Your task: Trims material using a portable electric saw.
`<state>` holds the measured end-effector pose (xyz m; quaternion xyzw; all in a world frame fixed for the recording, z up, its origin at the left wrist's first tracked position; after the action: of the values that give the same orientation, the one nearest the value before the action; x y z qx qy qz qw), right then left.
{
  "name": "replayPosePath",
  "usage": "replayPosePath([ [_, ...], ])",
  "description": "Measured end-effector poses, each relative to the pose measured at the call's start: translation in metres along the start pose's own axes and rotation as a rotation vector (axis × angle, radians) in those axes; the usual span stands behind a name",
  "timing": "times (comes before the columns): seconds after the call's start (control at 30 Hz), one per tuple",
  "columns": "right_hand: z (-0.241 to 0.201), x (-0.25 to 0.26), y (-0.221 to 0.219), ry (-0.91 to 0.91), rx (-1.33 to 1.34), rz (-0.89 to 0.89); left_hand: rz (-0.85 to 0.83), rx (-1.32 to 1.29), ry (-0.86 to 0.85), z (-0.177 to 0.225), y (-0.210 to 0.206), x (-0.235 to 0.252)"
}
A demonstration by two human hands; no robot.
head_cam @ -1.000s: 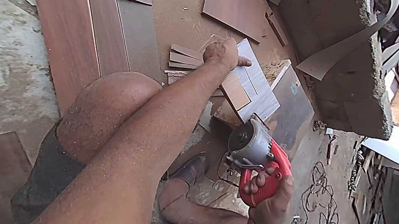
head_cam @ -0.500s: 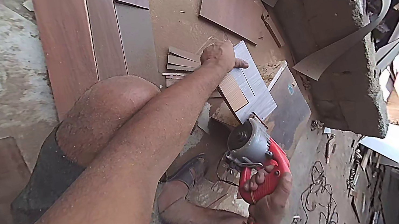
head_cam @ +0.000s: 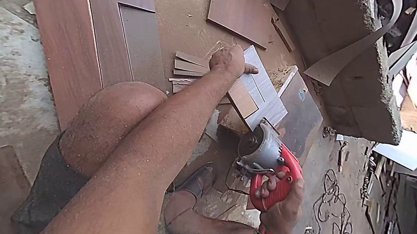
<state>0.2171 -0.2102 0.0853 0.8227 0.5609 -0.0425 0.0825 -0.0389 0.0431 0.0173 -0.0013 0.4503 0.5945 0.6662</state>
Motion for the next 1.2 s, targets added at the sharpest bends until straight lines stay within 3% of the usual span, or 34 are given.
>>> replayPosePath([
  [1.2, 0.0027, 0.0075, -0.0018, 0.036, -0.013, 0.010, 0.000, 0.004, -0.030, -0.0014, 0.0008, -0.0019],
])
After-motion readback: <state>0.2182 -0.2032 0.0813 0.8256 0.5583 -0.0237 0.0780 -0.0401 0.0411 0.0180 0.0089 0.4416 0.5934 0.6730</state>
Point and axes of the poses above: each hand's wrist, its own x-axis towards the middle knuckle, its own y-axis out of the back of the hand, z = x × y, the point moved 4 cm from there along x, towards the middle knuckle, and after that the axes turned 5 degrees about y, right-handed, at the moved point
